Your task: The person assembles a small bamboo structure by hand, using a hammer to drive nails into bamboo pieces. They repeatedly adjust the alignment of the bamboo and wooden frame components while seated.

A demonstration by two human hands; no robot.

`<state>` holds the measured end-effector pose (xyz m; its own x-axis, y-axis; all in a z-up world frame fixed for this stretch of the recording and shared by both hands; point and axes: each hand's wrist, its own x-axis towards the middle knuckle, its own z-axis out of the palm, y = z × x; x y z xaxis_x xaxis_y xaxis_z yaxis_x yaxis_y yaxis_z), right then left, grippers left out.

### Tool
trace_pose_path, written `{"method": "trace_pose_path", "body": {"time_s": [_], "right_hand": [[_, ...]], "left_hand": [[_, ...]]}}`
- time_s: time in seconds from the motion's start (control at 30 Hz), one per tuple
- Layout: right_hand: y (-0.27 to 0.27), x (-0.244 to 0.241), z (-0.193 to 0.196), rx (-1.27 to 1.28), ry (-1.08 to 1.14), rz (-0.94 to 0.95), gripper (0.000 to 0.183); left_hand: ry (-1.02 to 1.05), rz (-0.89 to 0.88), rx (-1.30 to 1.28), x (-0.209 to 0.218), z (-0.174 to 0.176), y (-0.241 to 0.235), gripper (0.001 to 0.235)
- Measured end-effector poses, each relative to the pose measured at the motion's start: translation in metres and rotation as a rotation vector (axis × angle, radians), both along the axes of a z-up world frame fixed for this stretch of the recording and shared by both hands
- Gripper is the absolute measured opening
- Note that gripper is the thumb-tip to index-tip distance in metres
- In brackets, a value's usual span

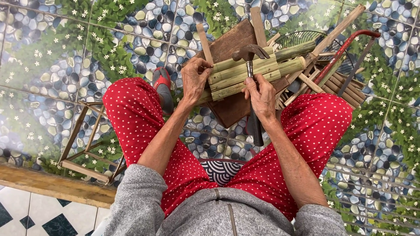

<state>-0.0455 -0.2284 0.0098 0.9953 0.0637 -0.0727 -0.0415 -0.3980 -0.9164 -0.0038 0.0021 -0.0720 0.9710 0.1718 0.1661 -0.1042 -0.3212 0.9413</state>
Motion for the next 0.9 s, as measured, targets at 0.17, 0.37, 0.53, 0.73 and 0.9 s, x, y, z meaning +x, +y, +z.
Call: {"method": "trace_pose_path", "body": {"time_s": [0.17, 0.37, 0.53, 0.73, 0.9], "right_hand": [[0.004, -0.002, 0.006, -0.008, 0.018, 0.000, 0.033], [0.004, 0.000, 0.002, 0.024, 0.046, -0.016, 0.034], [0.005, -0.001, 0.004, 0.029, 0.039, -0.016, 0.034], [0.004, -0.002, 0.005, 0.043, 0.058, -0.024, 0.034], [0.003, 0.001, 0.003, 0.060, 0.056, -0.033, 0.034]], "left_hand": [[-0.006, -0.001, 0.043, 0.001, -0.003, 0.001, 0.011], [0.008, 0.001, 0.043, 0.001, 0.000, 0.001, 0.011], [0.025, 0.008, 0.015, 0.000, -0.002, 0.002, 0.009], [0.165, 0.073, 0.017, -0.002, 0.011, 0.016, 0.011], [0.358, 0.225, -0.104, -0.028, 0.000, 0.039, 0.009]]}}
